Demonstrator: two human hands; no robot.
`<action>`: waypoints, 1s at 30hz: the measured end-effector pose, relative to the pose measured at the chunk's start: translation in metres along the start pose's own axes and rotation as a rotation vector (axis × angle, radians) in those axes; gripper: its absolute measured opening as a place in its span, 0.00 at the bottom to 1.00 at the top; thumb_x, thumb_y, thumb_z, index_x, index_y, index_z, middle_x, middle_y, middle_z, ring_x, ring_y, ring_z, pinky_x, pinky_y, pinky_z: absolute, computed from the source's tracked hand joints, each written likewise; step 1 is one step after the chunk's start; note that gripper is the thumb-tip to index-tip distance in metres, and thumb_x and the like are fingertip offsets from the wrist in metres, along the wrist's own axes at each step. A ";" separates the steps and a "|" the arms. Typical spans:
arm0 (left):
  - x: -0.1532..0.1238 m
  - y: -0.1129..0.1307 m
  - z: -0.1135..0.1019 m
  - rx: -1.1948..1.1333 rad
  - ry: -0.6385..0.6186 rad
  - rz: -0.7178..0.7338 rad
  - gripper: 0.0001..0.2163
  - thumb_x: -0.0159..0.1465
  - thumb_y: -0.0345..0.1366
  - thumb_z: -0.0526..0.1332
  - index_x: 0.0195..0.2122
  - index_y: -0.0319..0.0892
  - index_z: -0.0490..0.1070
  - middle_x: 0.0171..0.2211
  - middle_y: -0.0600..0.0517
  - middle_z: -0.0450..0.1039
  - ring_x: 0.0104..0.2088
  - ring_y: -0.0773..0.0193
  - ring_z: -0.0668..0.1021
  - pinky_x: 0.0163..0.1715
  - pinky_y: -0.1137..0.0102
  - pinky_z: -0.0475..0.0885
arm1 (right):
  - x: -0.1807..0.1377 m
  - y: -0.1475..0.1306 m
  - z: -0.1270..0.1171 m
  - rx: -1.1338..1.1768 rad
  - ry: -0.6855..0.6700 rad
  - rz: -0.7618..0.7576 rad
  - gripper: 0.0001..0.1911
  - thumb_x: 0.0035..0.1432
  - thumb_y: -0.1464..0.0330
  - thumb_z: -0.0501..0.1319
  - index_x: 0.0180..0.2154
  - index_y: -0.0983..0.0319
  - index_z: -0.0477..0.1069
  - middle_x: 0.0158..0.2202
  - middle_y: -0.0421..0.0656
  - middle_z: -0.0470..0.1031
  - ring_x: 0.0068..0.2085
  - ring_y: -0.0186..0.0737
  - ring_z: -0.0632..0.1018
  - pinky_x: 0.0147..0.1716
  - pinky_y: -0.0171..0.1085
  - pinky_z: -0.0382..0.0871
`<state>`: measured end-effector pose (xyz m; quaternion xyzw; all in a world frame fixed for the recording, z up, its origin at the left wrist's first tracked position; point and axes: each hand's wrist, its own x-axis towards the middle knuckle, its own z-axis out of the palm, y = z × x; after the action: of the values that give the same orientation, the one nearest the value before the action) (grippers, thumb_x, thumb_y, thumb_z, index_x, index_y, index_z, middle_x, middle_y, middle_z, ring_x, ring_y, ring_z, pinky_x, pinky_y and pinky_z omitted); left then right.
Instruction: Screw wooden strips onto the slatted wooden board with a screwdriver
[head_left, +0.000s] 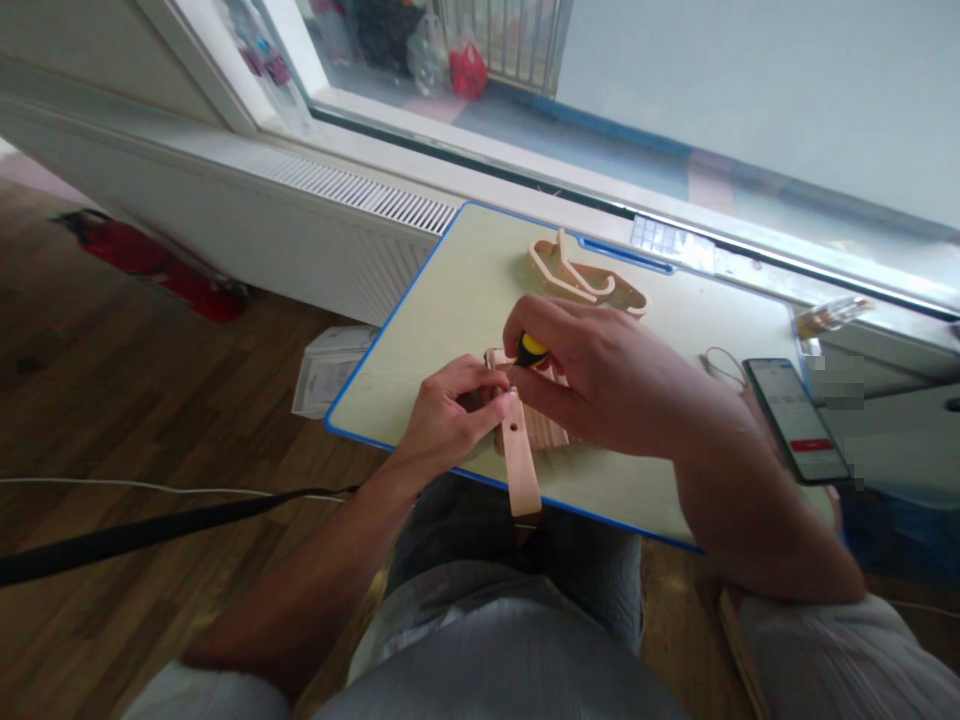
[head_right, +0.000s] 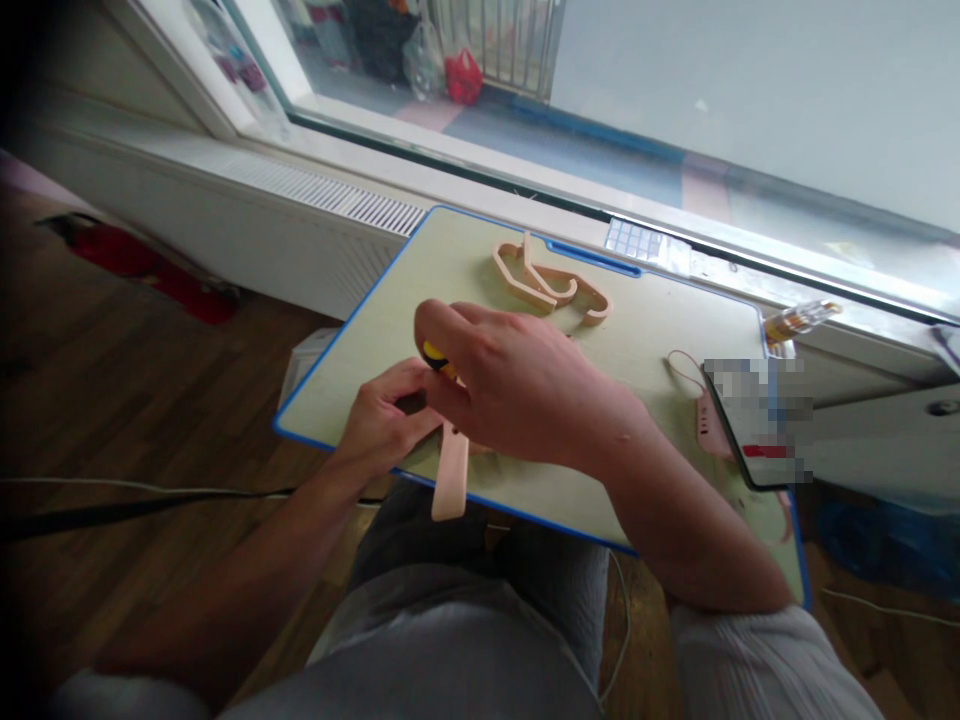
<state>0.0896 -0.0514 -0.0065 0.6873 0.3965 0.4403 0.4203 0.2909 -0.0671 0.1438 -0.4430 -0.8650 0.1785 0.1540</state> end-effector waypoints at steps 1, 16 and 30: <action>0.000 -0.001 0.000 0.003 -0.002 0.010 0.02 0.64 0.32 0.70 0.36 0.44 0.83 0.37 0.52 0.80 0.39 0.62 0.79 0.42 0.67 0.74 | 0.000 -0.002 0.000 -0.007 -0.013 -0.006 0.03 0.70 0.68 0.58 0.44 0.60 0.68 0.40 0.44 0.75 0.39 0.40 0.72 0.38 0.41 0.57; -0.001 0.001 0.002 -0.016 0.000 0.001 0.02 0.63 0.30 0.70 0.35 0.43 0.82 0.35 0.52 0.77 0.37 0.63 0.77 0.39 0.68 0.72 | 0.007 0.002 0.014 -0.108 0.142 -0.030 0.09 0.71 0.63 0.61 0.47 0.60 0.75 0.33 0.42 0.77 0.34 0.41 0.73 0.36 0.42 0.57; -0.002 -0.001 0.002 -0.010 0.009 -0.020 0.03 0.63 0.33 0.71 0.33 0.43 0.79 0.35 0.52 0.78 0.36 0.63 0.77 0.36 0.67 0.72 | 0.002 -0.004 0.010 -0.087 -0.006 -0.019 0.08 0.72 0.64 0.59 0.49 0.60 0.71 0.36 0.44 0.80 0.34 0.43 0.76 0.35 0.41 0.56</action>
<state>0.0907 -0.0532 -0.0080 0.6790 0.4030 0.4411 0.4265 0.2834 -0.0695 0.1370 -0.4407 -0.8764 0.1404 0.1338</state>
